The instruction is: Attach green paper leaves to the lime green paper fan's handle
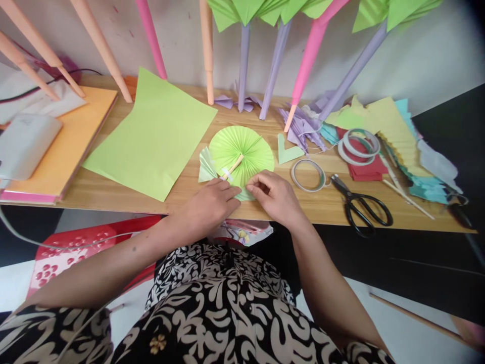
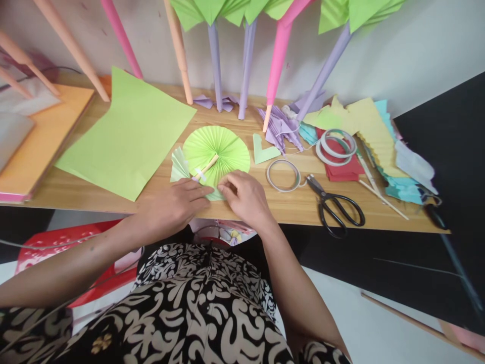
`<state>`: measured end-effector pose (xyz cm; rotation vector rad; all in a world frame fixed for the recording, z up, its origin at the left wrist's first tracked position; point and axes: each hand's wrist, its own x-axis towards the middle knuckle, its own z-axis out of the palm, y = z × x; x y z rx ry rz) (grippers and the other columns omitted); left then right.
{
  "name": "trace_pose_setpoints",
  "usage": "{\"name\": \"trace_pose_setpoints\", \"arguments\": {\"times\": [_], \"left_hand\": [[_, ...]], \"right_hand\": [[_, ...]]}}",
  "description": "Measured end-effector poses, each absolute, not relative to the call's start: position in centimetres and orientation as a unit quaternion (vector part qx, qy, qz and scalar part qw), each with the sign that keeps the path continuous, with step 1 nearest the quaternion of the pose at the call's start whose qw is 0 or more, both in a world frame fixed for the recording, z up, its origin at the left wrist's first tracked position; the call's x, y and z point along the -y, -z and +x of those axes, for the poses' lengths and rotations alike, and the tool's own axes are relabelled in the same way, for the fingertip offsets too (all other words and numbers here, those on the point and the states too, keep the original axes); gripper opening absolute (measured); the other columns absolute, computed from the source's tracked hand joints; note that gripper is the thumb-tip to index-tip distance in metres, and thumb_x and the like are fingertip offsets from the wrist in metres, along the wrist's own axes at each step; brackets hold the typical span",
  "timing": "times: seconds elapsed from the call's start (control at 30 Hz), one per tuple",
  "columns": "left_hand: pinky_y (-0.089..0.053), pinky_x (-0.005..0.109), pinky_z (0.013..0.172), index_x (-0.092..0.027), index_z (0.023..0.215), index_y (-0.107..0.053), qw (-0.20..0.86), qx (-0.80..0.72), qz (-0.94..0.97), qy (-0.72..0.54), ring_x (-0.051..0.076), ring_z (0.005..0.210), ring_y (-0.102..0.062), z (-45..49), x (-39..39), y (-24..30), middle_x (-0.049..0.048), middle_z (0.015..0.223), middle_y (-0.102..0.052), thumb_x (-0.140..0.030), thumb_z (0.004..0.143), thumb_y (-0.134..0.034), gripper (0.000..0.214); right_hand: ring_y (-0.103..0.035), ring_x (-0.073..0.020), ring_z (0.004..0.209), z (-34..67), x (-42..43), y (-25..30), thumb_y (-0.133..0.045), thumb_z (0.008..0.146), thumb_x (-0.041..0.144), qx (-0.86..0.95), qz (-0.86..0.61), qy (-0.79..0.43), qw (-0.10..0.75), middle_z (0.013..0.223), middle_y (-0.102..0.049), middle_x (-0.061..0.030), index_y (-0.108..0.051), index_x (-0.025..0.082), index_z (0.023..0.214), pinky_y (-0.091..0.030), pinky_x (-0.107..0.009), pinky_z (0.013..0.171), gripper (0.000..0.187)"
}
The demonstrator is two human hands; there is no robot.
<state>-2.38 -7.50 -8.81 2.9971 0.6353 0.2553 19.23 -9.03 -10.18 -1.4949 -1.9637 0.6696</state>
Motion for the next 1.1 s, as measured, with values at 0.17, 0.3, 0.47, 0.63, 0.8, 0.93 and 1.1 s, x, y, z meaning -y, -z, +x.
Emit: {"name": "trace_pose_setpoints", "arguments": {"times": [0.17, 0.3, 0.47, 0.63, 0.8, 0.93, 1.1], "left_hand": [[-0.052, 0.043, 0.09, -0.013, 0.093, -0.067, 0.029, -0.207, 0.974, -0.081, 0.026, 0.096, -0.063, -2.4, 7.5, 8.9, 0.0131, 0.105, -0.072, -0.009, 0.095, -0.051, 0.017], [-0.053, 0.043, 0.089, -0.014, 0.09, -0.067, 0.032, -0.205, 0.974, -0.091, 0.025, 0.095, -0.063, -2.4, 7.5, 9.0, 0.0134, 0.105, -0.072, -0.01, 0.095, -0.051, 0.017], [-0.052, 0.044, 0.091, -0.014, 0.091, -0.068, 0.034, -0.205, 0.974, -0.092, 0.026, 0.098, -0.063, -2.4, 7.5, 9.0, 0.0136, 0.106, -0.072, -0.012, 0.096, -0.052, 0.016], [-0.052, 0.044, 0.091, -0.014, 0.09, -0.068, 0.038, -0.205, 0.974, -0.086, 0.026, 0.097, -0.063, -2.3, 7.5, 9.0, 0.0138, 0.106, -0.072, -0.011, 0.095, -0.053, 0.015], [-0.053, 0.045, 0.09, -0.013, 0.092, -0.067, 0.044, -0.207, 0.975, -0.076, 0.027, 0.098, -0.063, -2.3, 7.5, 8.9, 0.0141, 0.109, -0.071, -0.009, 0.094, -0.054, 0.014], [-0.052, 0.045, 0.09, -0.013, 0.091, -0.067, 0.042, -0.201, 0.975, -0.082, 0.027, 0.099, -0.062, -2.4, 7.5, 8.8, 0.0142, 0.112, -0.071, -0.008, 0.094, -0.051, 0.017], [-0.051, 0.044, 0.087, -0.013, 0.089, -0.065, 0.045, -0.194, 0.976, -0.093, 0.025, 0.095, -0.062, -2.4, 7.3, 8.8, 0.0145, 0.111, -0.071, -0.007, 0.093, -0.051, 0.017]], "right_hand": [[-0.056, -0.0162, 0.072, 19.0, 8.7, 10.2, -0.062, 0.089, 0.019, 0.737, -0.571, -0.246, 0.265, 0.078, -0.064, -0.0002, -0.065, 0.021, 0.077, -0.036, -0.029, 0.068, 0.013], [-0.054, -0.016, 0.07, 18.8, 8.5, 10.0, -0.062, 0.089, 0.019, 0.736, -0.578, -0.244, 0.255, 0.077, -0.063, 0.0, -0.064, 0.022, 0.076, -0.034, -0.029, 0.066, 0.014], [-0.054, -0.0163, 0.07, 18.6, 8.5, 9.8, -0.061, 0.089, 0.018, 0.737, -0.587, -0.228, 0.245, 0.076, -0.064, -0.0002, -0.064, 0.022, 0.076, -0.034, -0.03, 0.065, 0.014], [-0.057, -0.0185, 0.076, 18.4, 8.6, 9.8, -0.059, 0.09, 0.018, 0.747, -0.586, -0.211, 0.232, 0.079, -0.065, -0.0017, -0.064, 0.022, 0.077, -0.035, -0.031, 0.068, 0.014], [-0.057, -0.0197, 0.079, 18.3, 8.7, 9.8, -0.058, 0.092, 0.018, 0.759, -0.581, -0.198, 0.22, 0.081, -0.065, -0.0026, -0.062, 0.022, 0.079, -0.036, -0.032, 0.07, 0.015], [-0.057, -0.0203, 0.079, 18.1, 8.7, 9.7, -0.058, 0.093, 0.018, 0.766, -0.583, -0.182, 0.2, 0.082, -0.066, -0.0036, -0.06, 0.022, 0.079, -0.036, -0.032, 0.071, 0.015], [-0.059, -0.0198, 0.073, 18.0, 8.4, 9.5, -0.063, 0.091, 0.021, 0.742, -0.619, -0.19, 0.177, 0.078, -0.066, 0.0004, -0.058, 0.023, 0.101, -0.034, -0.031, 0.065, 0.011]]}}
